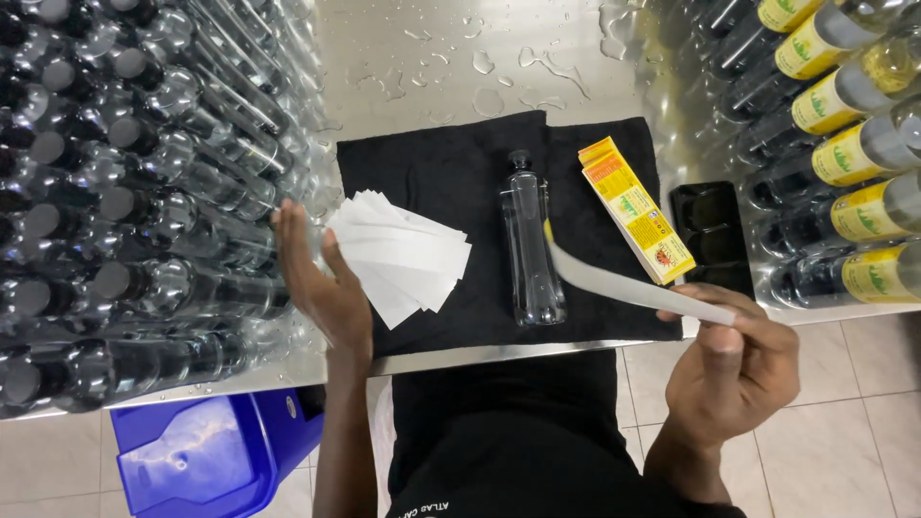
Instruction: Manually applying adhesive labels to plastic bottles at a production workstation.
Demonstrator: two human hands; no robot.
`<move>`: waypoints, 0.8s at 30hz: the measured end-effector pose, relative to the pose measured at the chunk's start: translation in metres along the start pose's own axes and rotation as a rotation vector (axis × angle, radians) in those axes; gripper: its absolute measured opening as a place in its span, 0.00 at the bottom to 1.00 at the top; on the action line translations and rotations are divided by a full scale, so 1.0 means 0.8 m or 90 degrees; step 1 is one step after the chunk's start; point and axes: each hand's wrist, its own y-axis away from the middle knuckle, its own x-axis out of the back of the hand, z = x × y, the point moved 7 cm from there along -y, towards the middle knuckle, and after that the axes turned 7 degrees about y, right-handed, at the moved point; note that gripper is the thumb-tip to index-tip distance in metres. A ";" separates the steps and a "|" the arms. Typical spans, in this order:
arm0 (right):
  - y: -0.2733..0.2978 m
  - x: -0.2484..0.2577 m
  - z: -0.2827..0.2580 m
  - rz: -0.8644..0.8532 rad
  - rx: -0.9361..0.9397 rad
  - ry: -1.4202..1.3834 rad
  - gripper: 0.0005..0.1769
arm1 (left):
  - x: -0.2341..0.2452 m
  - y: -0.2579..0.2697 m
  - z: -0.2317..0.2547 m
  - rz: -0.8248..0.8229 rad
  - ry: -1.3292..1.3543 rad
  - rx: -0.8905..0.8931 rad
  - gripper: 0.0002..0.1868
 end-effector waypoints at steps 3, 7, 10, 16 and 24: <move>0.005 -0.012 -0.016 -0.041 0.167 0.074 0.11 | -0.011 0.042 0.042 0.008 -0.112 -0.264 0.14; 0.021 -0.044 -0.036 -0.274 0.276 0.097 0.08 | -0.084 0.122 0.065 -0.427 0.500 0.403 0.27; 0.033 -0.065 -0.036 -0.452 0.327 0.160 0.17 | -0.110 0.154 0.076 -0.500 0.724 0.611 0.32; 0.011 -0.064 -0.002 -0.458 0.253 0.191 0.18 | -0.109 0.149 0.056 -0.333 0.672 0.738 0.23; -0.001 -0.030 0.093 -0.441 -0.238 0.018 0.29 | -0.105 0.135 0.060 -0.306 0.656 0.654 0.25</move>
